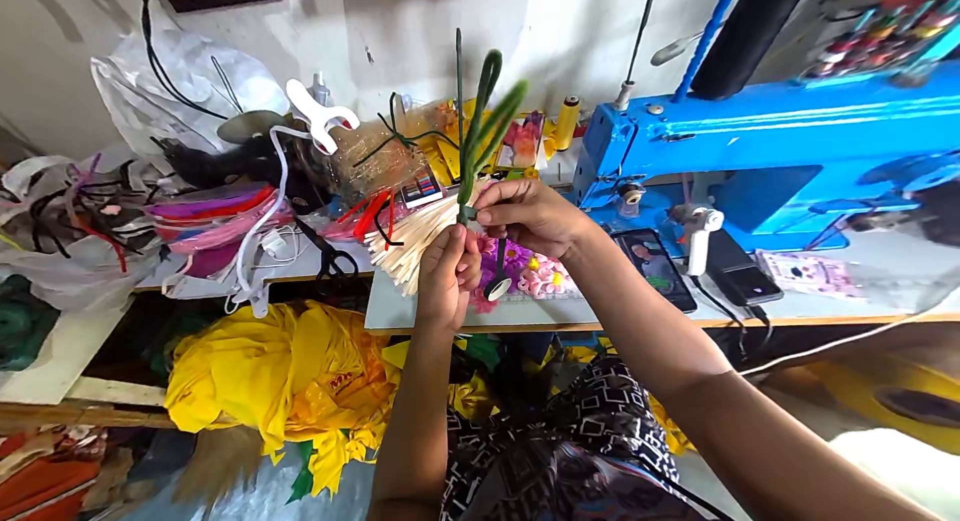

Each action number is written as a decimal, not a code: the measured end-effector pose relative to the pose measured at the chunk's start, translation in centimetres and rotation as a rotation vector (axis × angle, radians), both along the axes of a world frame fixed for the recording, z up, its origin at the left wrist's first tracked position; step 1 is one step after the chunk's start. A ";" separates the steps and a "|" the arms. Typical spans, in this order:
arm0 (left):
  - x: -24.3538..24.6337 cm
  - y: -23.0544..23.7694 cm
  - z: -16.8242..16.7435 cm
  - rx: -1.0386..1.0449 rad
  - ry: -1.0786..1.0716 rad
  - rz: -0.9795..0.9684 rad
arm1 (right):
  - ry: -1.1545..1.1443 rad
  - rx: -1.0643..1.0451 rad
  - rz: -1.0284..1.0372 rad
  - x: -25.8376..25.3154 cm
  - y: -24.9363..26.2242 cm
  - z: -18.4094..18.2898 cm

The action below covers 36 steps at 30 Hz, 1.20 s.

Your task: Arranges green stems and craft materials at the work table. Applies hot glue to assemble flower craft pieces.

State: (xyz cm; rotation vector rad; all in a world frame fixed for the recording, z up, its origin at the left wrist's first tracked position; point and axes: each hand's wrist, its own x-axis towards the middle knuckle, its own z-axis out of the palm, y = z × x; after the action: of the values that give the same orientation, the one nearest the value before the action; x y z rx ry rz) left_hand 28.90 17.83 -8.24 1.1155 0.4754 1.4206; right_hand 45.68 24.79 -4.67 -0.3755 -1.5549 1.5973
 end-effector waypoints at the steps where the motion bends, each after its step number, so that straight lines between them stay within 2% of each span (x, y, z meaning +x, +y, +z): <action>1: 0.0 0.1 0.1 0.000 0.016 0.018 | 0.006 -0.012 0.017 0.1 0.1 0.2; 5: 0.1 0.2 0.3 0.011 0.018 0.043 | 0.028 -0.081 0.061 0.1 0.3 0.4; 12: 0.8 0.0 0.5 0.050 0.075 0.145 | 0.007 -0.126 -0.024 -0.3 -0.6 1.2; 15: 1.0 0.0 0.6 0.036 -0.039 0.007 | 0.046 -0.139 0.016 -0.6 -0.7 1.2; 20: 1.0 0.6 0.0 -0.052 -0.397 -0.454 | 0.046 -0.183 0.244 -0.3 -0.5 1.2; 22: 0.9 1.1 -0.4 -0.092 -0.453 -0.562 | 0.031 -0.164 0.221 -0.2 -0.6 1.2; 23: 0.7 1.2 -0.4 -0.110 -0.393 -0.519 | 0.026 -0.137 0.156 -0.3 -0.6 1.0; 24: 0.6 1.1 -0.2 -0.120 -0.252 -0.394 | 0.018 -0.112 0.065 -0.4 -0.8 0.9; 27: 0.8 0.4 0.4 -0.111 0.314 0.159 | -0.027 -0.082 -0.194 -0.8 -1.2 0.2; 29: 1.1 0.0 0.0 -0.017 0.466 0.423 | -0.007 -0.100 -0.282 -1.5 -1.6 -0.3; 31: 1.4 0.0 -0.7 0.084 0.468 0.574 | 0.012 -0.124 -0.298 -2.2 -2.2 -0.6; 33: 1.2 -0.3 -0.8 0.104 0.348 0.531 | 0.015 -0.124 -0.245 -2.4 -2.6 -0.4; 36: 0.5 -1.0 -0.3 -0.001 -0.069 0.091 | 0.047 -0.099 0.003 -1.7 -2.1 -0.4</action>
State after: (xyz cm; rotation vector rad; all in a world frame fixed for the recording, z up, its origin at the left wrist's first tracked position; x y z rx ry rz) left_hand 29.37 16.82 -8.55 1.0519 0.4824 1.5326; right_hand 43.95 22.67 -5.06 -0.3870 -1.4458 1.6775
